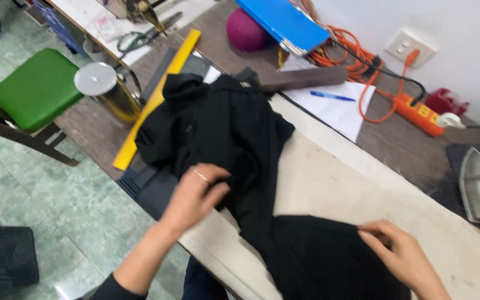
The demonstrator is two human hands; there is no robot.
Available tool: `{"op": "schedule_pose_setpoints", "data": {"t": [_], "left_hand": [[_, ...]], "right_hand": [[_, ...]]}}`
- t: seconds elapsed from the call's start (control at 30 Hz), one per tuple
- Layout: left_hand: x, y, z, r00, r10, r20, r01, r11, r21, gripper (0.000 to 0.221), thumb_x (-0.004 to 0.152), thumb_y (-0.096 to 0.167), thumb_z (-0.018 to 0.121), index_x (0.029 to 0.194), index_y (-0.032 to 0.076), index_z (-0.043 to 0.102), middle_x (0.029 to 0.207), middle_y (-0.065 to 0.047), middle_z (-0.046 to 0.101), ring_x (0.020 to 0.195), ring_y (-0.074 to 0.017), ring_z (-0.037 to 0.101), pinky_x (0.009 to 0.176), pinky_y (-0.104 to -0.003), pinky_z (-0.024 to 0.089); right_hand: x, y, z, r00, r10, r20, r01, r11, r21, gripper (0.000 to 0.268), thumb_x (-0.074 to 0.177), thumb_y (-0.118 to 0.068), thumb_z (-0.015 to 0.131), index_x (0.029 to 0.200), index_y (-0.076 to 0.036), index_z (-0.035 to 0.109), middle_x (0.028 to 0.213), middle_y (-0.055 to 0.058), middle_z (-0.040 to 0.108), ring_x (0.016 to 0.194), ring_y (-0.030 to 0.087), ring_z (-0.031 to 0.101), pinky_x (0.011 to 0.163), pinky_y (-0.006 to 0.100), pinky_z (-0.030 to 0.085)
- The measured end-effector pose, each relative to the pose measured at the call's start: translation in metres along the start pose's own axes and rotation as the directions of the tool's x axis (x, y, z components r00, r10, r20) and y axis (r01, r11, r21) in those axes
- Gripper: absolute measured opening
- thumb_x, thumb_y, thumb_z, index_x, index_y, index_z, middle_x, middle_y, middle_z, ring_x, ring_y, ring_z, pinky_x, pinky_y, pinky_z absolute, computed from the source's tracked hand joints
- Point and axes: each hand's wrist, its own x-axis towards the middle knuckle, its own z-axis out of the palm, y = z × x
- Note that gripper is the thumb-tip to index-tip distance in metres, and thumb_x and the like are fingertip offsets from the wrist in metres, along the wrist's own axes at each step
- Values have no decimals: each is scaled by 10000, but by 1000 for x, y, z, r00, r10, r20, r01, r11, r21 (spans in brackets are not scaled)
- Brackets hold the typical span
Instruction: Ironing and pressing black fabric pieces on a workbench in a garment factory setting.
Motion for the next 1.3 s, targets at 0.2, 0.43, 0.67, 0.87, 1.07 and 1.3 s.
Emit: {"op": "schedule_pose_setpoints", "data": {"t": [0.2, 0.43, 0.67, 0.87, 1.07, 1.3], "left_hand": [[37, -137, -38, 847, -520, -108, 526, 850, 30, 346, 859, 316, 642, 1126, 96, 621, 970, -83, 627, 862, -210, 628, 805, -345, 480], [119, -148, -41, 722, -641, 260, 683, 721, -117, 578, 890, 448, 524, 1341, 87, 495, 1153, -60, 631, 1017, -191, 641, 874, -344, 486], [180, -157, -18, 688, -508, 518, 679, 702, -213, 788, 718, 468, 688, 1379, 124, 431, 1005, -34, 506, 915, -166, 542, 798, -306, 426], [156, -118, -3, 851, 72, 520, 252, 812, -526, 381, 723, 145, 764, 1035, 198, 551, 940, 0, 451, 878, -130, 473, 853, -258, 393], [123, -50, -24, 765, 308, 566, 122, 793, -597, 331, 760, 114, 740, 1011, 105, 525, 1269, -168, 393, 1192, -404, 452, 1030, -486, 379], [94, 17, -24, 585, 285, 760, 185, 865, -466, 456, 924, -31, 407, 1367, 77, 398, 1378, -265, 324, 1072, -472, 571, 930, -549, 488]], "right_hand": [[87, -130, 86, 999, 46, 5, -45, 943, 329, 299, 834, -194, 666, 1111, -89, 706, 1052, 59, 750, 1001, 126, 698, 891, 268, 529], [118, -194, 122, 945, 324, 48, -294, 772, 563, 463, 819, -145, 701, 1253, -41, 580, 898, 168, 709, 852, 252, 687, 790, 340, 515], [70, -175, 97, 898, -51, 437, -191, 850, 491, 76, 869, -86, 711, 874, -11, 719, 794, 17, 692, 746, 102, 603, 670, 260, 479], [69, -170, 57, 996, -84, 14, 81, 985, 151, 536, 735, -308, 735, 1246, -217, 605, 1223, -21, 640, 1109, 118, 610, 928, 315, 484], [81, -202, 81, 907, -401, -125, 404, 915, -1, 751, 685, -238, 841, 1340, -106, 498, 1174, 183, 521, 1196, 410, 455, 1033, 522, 349], [-26, -139, 76, 921, -364, -139, 383, 911, 152, 137, 770, -47, 712, 896, -96, 731, 798, 65, 675, 799, 260, 683, 803, 402, 519]]}}
